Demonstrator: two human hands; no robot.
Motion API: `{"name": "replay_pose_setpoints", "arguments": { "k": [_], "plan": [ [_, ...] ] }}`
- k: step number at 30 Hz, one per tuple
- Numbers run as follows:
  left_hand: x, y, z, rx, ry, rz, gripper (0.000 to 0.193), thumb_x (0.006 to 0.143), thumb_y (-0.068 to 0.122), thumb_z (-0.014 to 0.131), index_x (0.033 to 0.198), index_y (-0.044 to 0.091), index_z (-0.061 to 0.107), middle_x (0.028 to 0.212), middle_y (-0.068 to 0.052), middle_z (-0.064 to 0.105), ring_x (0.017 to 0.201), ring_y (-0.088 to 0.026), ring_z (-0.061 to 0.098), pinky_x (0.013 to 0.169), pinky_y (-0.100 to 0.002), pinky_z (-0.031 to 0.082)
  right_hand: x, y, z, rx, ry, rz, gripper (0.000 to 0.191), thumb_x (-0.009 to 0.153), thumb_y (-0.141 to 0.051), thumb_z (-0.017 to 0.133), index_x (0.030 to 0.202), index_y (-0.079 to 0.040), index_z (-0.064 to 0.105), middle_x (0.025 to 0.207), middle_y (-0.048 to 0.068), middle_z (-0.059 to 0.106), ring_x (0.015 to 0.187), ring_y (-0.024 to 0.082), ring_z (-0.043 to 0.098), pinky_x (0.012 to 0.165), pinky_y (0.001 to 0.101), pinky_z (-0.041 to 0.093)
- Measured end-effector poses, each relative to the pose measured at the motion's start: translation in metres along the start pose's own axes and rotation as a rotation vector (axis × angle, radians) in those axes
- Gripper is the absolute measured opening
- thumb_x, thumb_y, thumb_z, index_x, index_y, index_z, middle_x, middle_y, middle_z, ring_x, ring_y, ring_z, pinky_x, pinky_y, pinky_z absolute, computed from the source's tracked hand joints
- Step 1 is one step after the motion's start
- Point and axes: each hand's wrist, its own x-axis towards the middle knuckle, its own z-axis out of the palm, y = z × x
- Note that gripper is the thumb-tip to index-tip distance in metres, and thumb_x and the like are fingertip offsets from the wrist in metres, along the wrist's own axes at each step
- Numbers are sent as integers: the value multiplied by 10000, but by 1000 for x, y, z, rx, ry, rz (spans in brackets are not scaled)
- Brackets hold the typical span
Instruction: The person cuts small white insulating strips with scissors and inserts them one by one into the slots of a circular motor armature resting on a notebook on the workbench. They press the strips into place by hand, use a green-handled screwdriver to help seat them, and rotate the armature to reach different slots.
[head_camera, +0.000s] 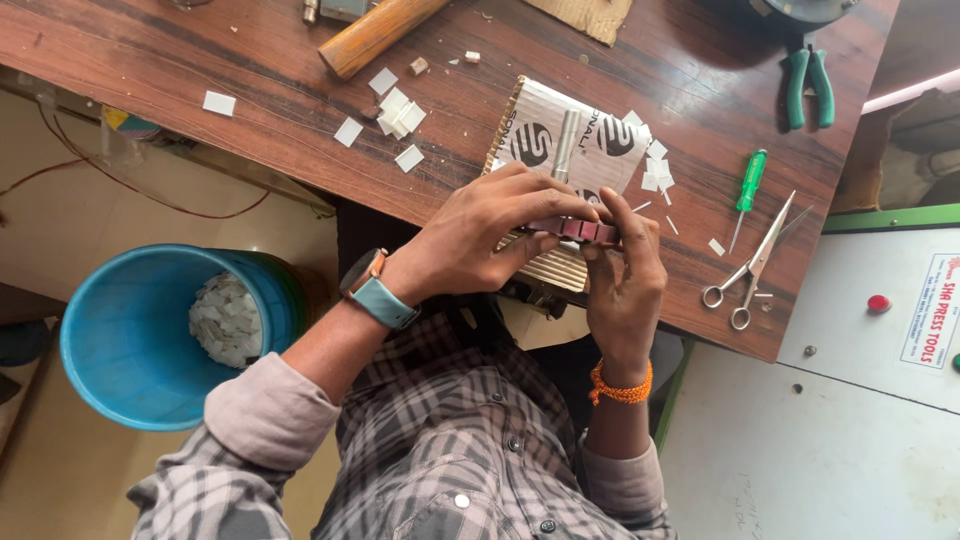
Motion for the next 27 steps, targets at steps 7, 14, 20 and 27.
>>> {"name": "replay_pose_setpoints", "arguments": {
  "k": [7, 14, 20, 27],
  "plan": [
    [2, 20, 13, 186, 110, -81, 350, 862, 42, 714, 1190, 147, 654, 1038, -42, 641, 1028, -265, 625, 897, -426, 500, -1, -1, 6, 146, 21, -4, 420, 1085, -82, 629, 1493, -33, 540, 1287, 87, 617, 1214, 199, 653, 1046, 352, 569],
    [11, 14, 14, 212, 40, -160, 332, 918, 87, 716, 1234, 152, 638, 1007, -12, 668, 948, -222, 633, 879, -400, 490, 11, 26, -31, 297, -8, 32, 510, 1040, -301, 681, 1459, -41, 551, 1366, 84, 645, 1182, 167, 653, 962, 292, 587],
    [3, 6, 22, -2, 207, -103, 550, 852, 200, 825, 1322, 107, 555, 1103, -12, 724, 1025, -185, 682, 985, -390, 456, 67, 84, -116, -280, 178, 204, 328, 1059, -249, 700, 1312, -41, 691, 1229, 126, 713, 1012, 211, 689, 870, 347, 574],
    [-5, -4, 31, 85, 222, -48, 347, 882, 181, 861, 1140, 143, 632, 965, 5, 688, 938, -194, 632, 916, -356, 518, 107, 116, -111, -798, -69, 323, 634, 879, -85, 813, 1458, -111, 555, 1153, 194, 702, 972, 312, 688, 845, 452, 546]
  ]
}}
